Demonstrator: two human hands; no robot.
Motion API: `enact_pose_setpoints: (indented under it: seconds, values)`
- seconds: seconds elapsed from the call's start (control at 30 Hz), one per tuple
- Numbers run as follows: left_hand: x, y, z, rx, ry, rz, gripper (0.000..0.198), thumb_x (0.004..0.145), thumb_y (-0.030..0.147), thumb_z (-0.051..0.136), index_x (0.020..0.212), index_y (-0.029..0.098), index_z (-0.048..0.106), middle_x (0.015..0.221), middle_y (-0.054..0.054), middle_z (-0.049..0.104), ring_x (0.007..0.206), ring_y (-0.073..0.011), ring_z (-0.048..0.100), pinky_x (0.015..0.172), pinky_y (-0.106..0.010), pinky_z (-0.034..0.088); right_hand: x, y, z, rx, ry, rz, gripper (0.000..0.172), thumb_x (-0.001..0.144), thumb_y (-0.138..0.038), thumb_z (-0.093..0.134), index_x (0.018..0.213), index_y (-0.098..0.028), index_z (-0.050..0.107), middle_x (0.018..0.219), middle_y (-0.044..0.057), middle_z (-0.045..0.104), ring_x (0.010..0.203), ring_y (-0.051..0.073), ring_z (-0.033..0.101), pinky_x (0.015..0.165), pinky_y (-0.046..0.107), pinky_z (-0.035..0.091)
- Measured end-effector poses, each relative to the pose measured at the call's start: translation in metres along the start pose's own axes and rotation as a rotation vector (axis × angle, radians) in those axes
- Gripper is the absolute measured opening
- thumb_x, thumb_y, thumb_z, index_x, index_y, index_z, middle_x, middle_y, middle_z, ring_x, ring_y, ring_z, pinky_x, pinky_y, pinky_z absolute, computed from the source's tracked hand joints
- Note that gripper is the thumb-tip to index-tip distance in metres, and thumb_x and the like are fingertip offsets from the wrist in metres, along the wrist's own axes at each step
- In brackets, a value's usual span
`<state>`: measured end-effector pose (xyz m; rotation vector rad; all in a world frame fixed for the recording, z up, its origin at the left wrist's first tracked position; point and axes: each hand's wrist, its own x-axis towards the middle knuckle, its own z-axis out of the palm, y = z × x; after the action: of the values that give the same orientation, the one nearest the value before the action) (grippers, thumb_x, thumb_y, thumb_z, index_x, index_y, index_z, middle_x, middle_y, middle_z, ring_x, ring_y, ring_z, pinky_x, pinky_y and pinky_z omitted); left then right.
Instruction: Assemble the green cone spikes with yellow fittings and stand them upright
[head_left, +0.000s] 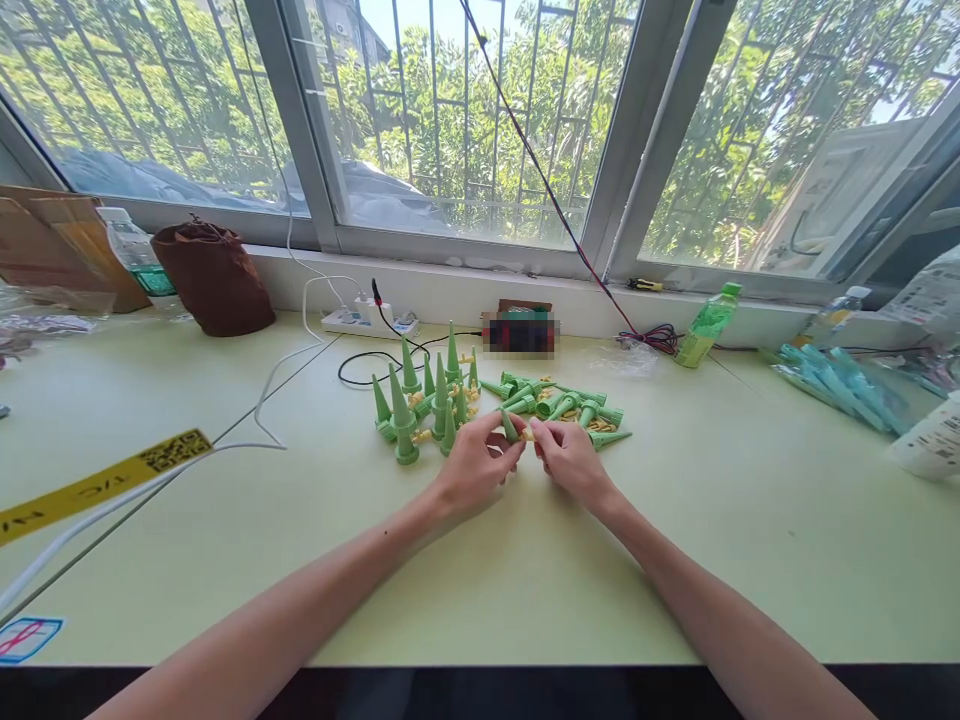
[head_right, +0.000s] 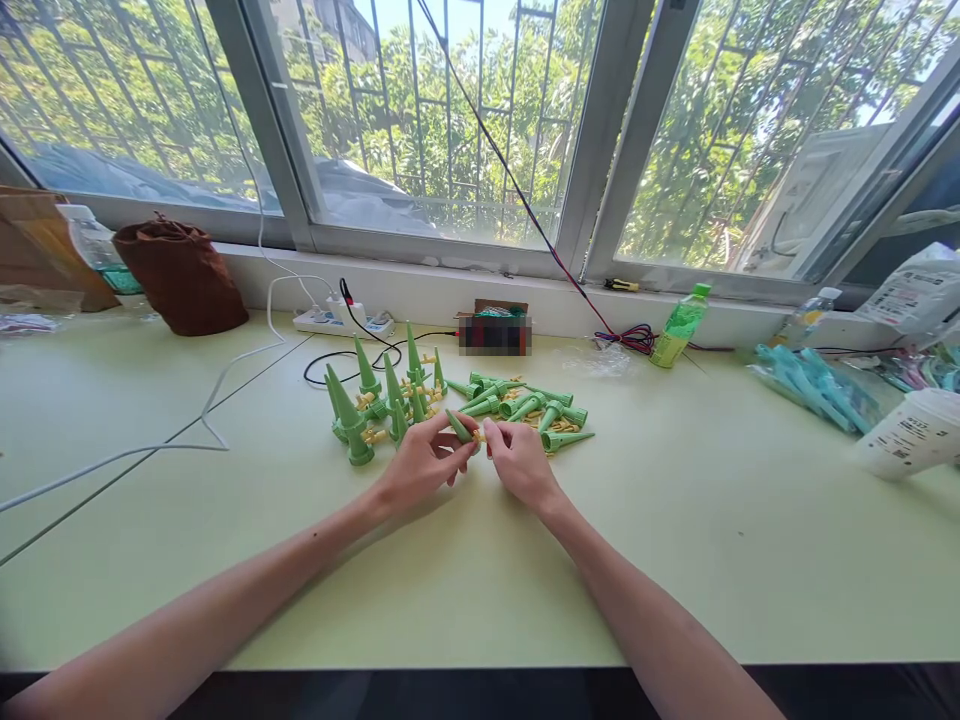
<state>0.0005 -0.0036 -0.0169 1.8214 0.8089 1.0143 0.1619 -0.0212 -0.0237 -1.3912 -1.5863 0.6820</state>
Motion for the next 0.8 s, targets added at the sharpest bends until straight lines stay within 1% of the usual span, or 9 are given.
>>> enact_pose_setpoints:
  seconds: [0.17,0.3,0.37,0.6,0.7,0.8]
  values:
    - [0.0012,-0.0043,-0.0009,-0.053,0.024,-0.019,0.026,0.083,0.037,0.063,0.098,0.017,0.058,0.074,-0.002,0.062,0.056,-0.012,0.059,0.044,-0.022,0.048,-0.0014,-0.0037,-0.0003,-0.011,0.019,-0.022,0.052,0.091,-0.054,0.043,0.053,-0.02,0.045,0.043,-0.003,0.044,0.041,0.011,0.041,0.045,0.025,0.032]
    - [0.0033,-0.0038,-0.0021,-0.105,0.027,-0.077,0.028,0.081,0.035,0.066,0.1,0.016,0.057,0.07,0.0,0.059,0.054,-0.0104,0.055,0.045,-0.022,0.048,-0.0029,-0.0055,-0.0002,0.003,0.012,-0.036,0.051,0.091,-0.055,0.044,0.055,-0.02,0.046,0.044,-0.003,0.044,0.042,0.011,0.04,0.045,0.025,0.032]
    - [0.0042,-0.0023,-0.0021,-0.158,0.021,-0.091,0.027,0.08,0.033,0.067,0.097,0.016,0.057,0.069,0.001,0.058,0.055,-0.0104,0.055,0.047,-0.023,0.049,-0.0036,-0.006,-0.0002,0.014,0.005,-0.052,0.05,0.091,-0.055,0.045,0.056,-0.02,0.046,0.045,-0.003,0.044,0.042,0.011,0.039,0.046,0.025,0.032]
    - [0.0056,0.0004,0.0,-0.321,0.006,-0.032,0.021,0.079,0.027,0.069,0.092,0.015,0.057,0.084,-0.003,0.06,0.073,-0.014,0.061,0.058,-0.028,0.056,-0.0044,-0.0045,-0.0002,0.034,0.004,-0.094,0.049,0.091,-0.057,0.047,0.058,-0.02,0.046,0.045,-0.004,0.043,0.043,0.01,0.037,0.046,0.024,0.03]
    - [0.0057,0.0003,0.0,-0.364,0.004,-0.016,0.021,0.078,0.026,0.07,0.091,0.015,0.058,0.091,-0.005,0.06,0.074,-0.0133,0.061,0.061,-0.028,0.056,-0.0044,-0.0035,0.0002,0.05,0.004,-0.103,0.048,0.091,-0.056,0.047,0.059,-0.02,0.046,0.045,-0.004,0.042,0.043,0.01,0.037,0.045,0.024,0.029]
    - [0.0054,-0.0001,-0.0008,-0.382,0.001,-0.015,0.02,0.08,0.027,0.069,0.092,0.015,0.059,0.088,-0.004,0.061,0.072,-0.0134,0.062,0.063,-0.029,0.055,-0.0046,-0.0032,0.0006,0.066,-0.003,-0.111,0.047,0.092,-0.054,0.047,0.059,-0.02,0.046,0.046,-0.004,0.043,0.044,0.01,0.037,0.045,0.024,0.029]
